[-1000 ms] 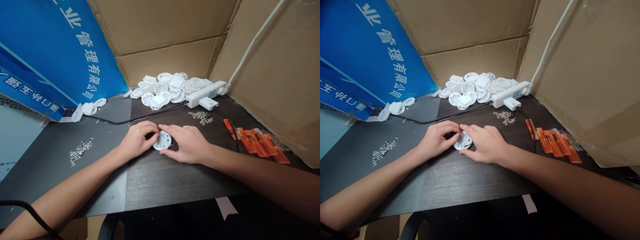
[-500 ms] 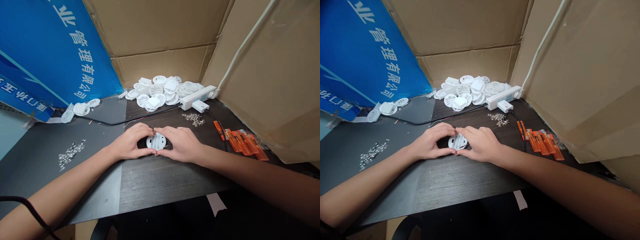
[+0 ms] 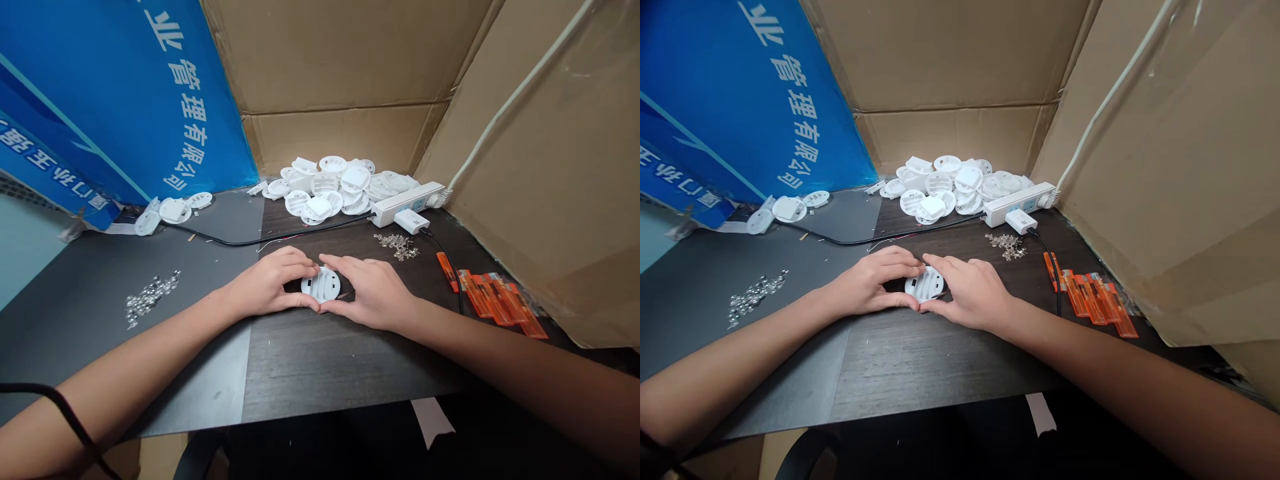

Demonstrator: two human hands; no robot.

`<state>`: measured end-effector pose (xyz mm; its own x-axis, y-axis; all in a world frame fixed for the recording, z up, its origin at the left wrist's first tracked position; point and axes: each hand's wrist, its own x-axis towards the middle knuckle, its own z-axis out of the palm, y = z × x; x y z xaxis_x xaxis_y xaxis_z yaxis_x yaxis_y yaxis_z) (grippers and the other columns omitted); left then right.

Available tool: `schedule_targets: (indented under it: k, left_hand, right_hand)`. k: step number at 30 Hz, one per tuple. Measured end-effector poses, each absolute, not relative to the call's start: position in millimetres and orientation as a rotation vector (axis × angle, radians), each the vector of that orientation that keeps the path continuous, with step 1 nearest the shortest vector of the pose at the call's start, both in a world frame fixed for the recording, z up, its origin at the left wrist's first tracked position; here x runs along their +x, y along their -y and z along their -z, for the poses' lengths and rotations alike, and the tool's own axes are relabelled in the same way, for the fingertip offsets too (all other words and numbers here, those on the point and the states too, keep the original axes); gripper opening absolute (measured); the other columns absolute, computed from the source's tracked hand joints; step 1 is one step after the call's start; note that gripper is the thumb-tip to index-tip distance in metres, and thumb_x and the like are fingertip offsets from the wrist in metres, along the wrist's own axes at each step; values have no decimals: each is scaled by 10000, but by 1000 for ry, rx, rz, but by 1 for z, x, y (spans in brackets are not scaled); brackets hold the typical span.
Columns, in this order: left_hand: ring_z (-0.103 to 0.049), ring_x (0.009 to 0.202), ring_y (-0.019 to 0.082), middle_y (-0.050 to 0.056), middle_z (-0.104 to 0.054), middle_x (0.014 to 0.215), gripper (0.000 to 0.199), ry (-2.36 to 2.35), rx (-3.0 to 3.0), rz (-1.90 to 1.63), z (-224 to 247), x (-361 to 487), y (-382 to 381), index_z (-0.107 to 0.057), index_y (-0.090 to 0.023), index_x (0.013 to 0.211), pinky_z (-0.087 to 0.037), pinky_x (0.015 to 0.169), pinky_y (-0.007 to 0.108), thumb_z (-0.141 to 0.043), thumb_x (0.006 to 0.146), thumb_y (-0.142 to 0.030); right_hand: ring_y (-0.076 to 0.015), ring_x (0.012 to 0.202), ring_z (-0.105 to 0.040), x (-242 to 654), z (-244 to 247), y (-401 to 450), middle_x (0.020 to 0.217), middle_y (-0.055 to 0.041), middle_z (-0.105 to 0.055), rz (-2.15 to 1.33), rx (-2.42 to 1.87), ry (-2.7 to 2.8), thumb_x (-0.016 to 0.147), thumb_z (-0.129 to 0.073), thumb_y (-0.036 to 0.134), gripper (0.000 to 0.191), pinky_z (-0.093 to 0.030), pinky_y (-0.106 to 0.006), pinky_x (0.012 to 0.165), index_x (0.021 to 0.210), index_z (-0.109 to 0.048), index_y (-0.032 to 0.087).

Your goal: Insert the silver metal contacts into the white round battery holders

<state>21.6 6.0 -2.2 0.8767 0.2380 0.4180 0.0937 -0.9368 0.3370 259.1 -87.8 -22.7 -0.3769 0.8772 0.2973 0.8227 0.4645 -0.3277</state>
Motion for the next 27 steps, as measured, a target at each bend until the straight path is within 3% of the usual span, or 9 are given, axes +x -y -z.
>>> schedule_targets:
  k: [5,9,15,19,21,22,25,27]
  left_hand:
    - [-590,1141,256,134,-710,1168,540,-264,2819,-486,-3,20,-5,-716,-104,1181,-555,976,396,-711,890,-558]
    - [-575,1191,263,113,-695,1251,535,-313,2799,-492,-2,14,-5,-671,-145,1273,-515,1048,438,-701,916,-542]
    - [-582,1263,301,141,-627,1370,875,-679,2579,-495,-1,16,3,-546,-185,1429,-514,1064,467,-796,753,-680]
    - [-610,1245,286,108,-638,1366,711,-795,2430,-428,-3,26,14,-597,-195,1371,-501,1080,475,-760,813,-605]
    - [-609,1246,274,79,-637,1374,665,-849,2361,-411,-3,30,16,-589,-223,1368,-491,1089,479,-763,816,-551]
    - [-604,1250,270,66,-632,1380,655,-873,2341,-409,-3,31,16,-577,-236,1369,-486,1092,485,-768,813,-527]
    - [-537,1322,277,59,-589,1430,600,-854,2369,-429,0,32,15,-582,-227,1255,-442,1136,505,-804,770,-502]
    - [-469,1385,284,64,-548,1472,557,-787,2414,-435,2,31,14,-577,-212,1159,-397,1179,512,-821,751,-502]
  right_hand:
    - [-254,1157,-681,259,24,87,1384,-44,-634,-173,-1368,2272,870,-744,649,741,-576,-430,927,1440,-562,212]
    - [-264,1138,-690,260,22,86,1364,-45,-646,-167,-1333,2243,833,-776,651,770,-582,-439,911,1419,-576,194]
    - [-211,1270,-627,259,23,85,1419,-86,-607,-172,-1128,2094,845,-787,597,818,-526,-357,1082,1461,-526,126]
    - [-284,1278,-614,257,-4,87,1464,-83,-569,-299,-1470,2267,790,-818,643,912,-544,-449,1040,1514,-512,180]
    - [-372,1186,-640,265,-30,87,1470,-136,-546,-323,-1825,2261,639,-890,696,1143,-558,-516,941,1562,-474,165]
    - [-372,1121,-659,271,-44,87,1409,-136,-588,-311,-1956,2258,650,-886,686,1054,-556,-505,894,1511,-544,184]
    - [-293,943,-673,299,-76,83,1079,-61,-717,-174,-2330,2160,891,-733,453,281,-475,-377,717,1088,-773,257]
    - [-252,859,-648,317,-82,79,948,-53,-719,-163,-2515,2110,913,-677,358,154,-386,-326,639,955,-788,259]
